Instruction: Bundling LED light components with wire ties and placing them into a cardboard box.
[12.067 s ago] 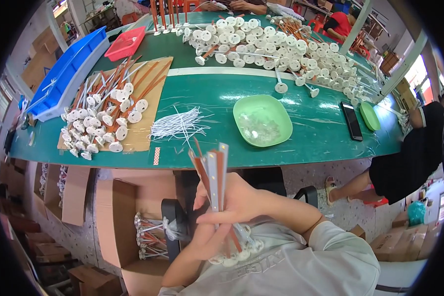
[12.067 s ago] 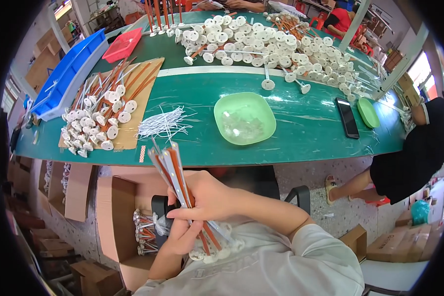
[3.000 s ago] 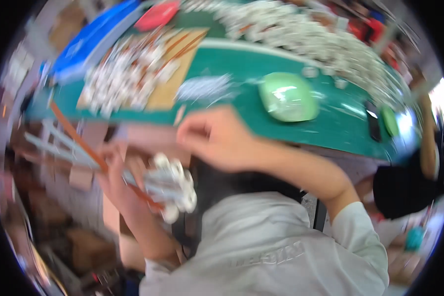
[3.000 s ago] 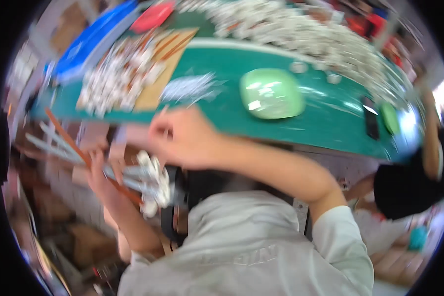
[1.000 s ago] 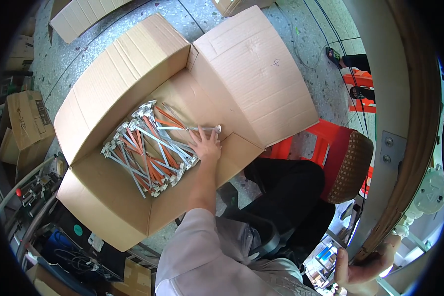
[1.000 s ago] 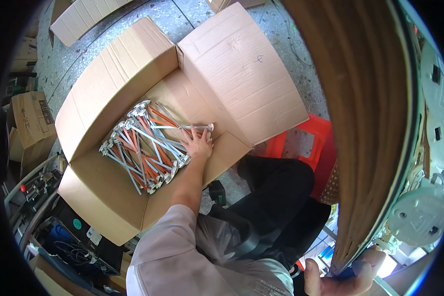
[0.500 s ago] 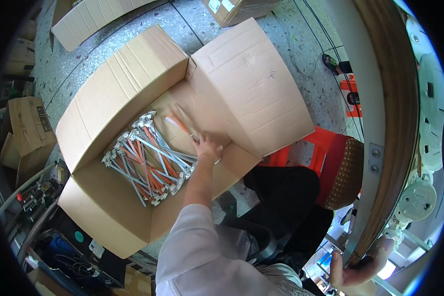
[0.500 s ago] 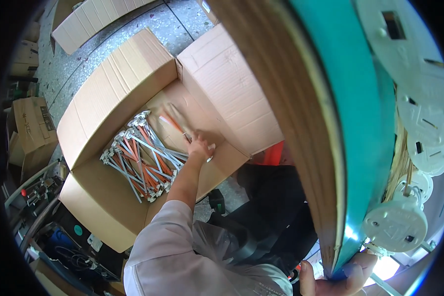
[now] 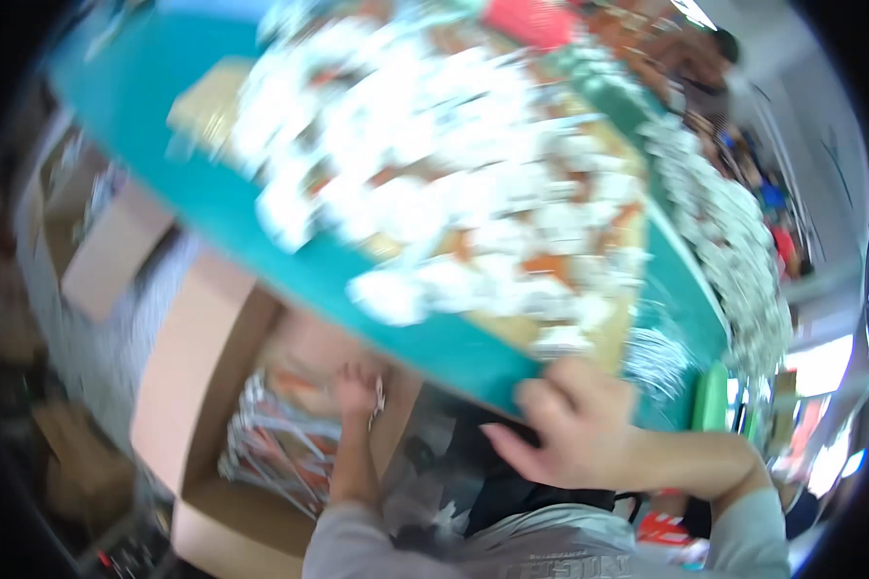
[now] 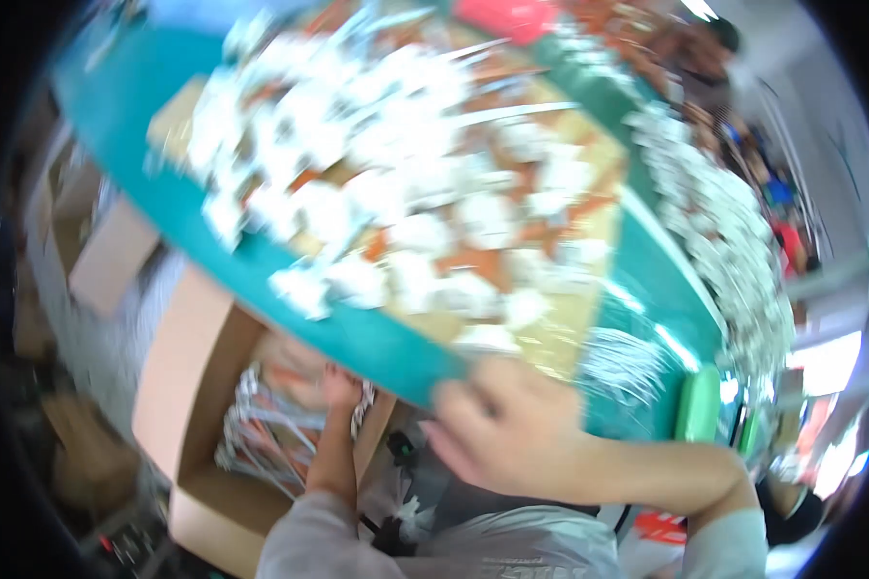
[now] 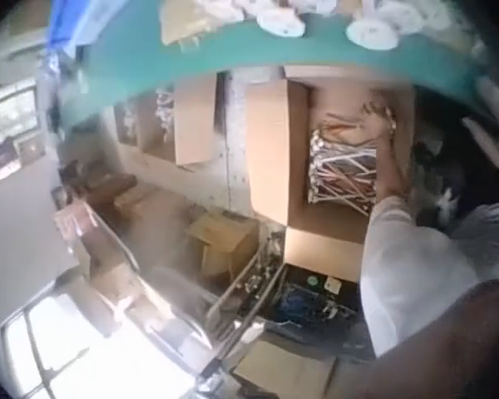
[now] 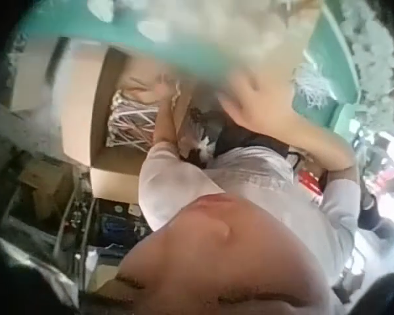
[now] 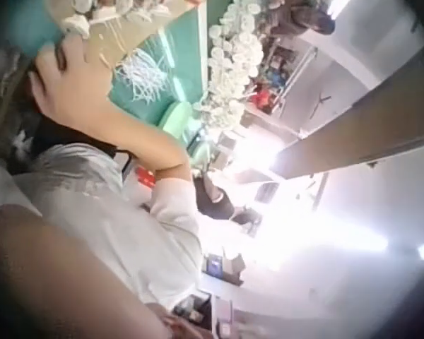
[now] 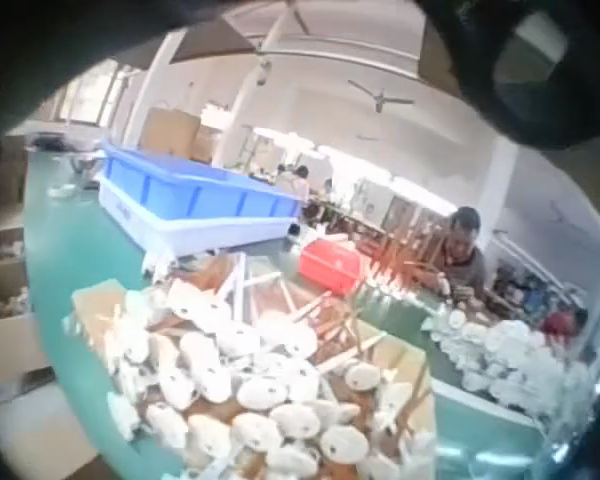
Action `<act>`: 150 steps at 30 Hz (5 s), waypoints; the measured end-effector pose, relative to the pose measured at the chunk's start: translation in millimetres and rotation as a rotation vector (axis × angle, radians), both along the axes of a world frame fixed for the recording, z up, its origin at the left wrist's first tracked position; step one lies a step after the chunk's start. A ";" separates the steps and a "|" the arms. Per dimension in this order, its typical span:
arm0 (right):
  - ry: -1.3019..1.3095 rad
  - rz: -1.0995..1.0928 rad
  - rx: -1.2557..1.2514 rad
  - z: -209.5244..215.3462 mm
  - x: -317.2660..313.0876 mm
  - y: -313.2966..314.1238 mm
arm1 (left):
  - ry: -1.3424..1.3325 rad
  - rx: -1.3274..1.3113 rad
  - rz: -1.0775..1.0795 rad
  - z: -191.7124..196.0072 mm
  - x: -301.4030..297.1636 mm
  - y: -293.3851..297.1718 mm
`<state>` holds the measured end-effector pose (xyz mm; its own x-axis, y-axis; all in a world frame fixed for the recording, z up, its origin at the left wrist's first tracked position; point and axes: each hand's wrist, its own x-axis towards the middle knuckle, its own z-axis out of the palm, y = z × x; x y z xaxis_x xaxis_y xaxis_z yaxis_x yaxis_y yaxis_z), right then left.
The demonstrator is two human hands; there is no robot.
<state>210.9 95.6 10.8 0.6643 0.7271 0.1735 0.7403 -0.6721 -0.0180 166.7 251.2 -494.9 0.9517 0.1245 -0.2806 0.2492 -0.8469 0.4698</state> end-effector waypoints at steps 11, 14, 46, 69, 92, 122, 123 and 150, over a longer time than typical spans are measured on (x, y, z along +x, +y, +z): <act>0.098 0.028 0.218 -7.4 -9.1 -15.5 | -1.461 -0.516 0.672 405.6 51.6 49.0; 0.094 0.034 0.258 3.5 -12.2 -22.3 | -1.504 -0.711 0.322 473.9 66.6 -9.7; -0.355 0.237 -0.254 73.7 246.9 -61.1 | -1.123 -0.098 0.251 501.8 73.9 -103.5; -0.033 0.339 0.101 24.6 266.6 -57.1 | -1.126 -0.173 0.239 499.6 78.1 -104.9; -0.415 0.356 0.693 89.7 233.1 -116.6 | -1.131 -0.161 0.278 494.2 78.8 -103.2; -0.721 -0.050 -0.883 147.5 90.3 -253.4 | -0.546 -0.574 -0.442 574.5 145.7 -302.5; -0.735 -0.057 -0.885 145.8 92.4 -252.9 | -0.563 -0.576 -0.454 568.2 150.8 -305.9; -0.007 -0.065 1.876 192.9 -24.8 -371.3 | -1.207 -0.100 -0.760 617.6 120.8 -261.3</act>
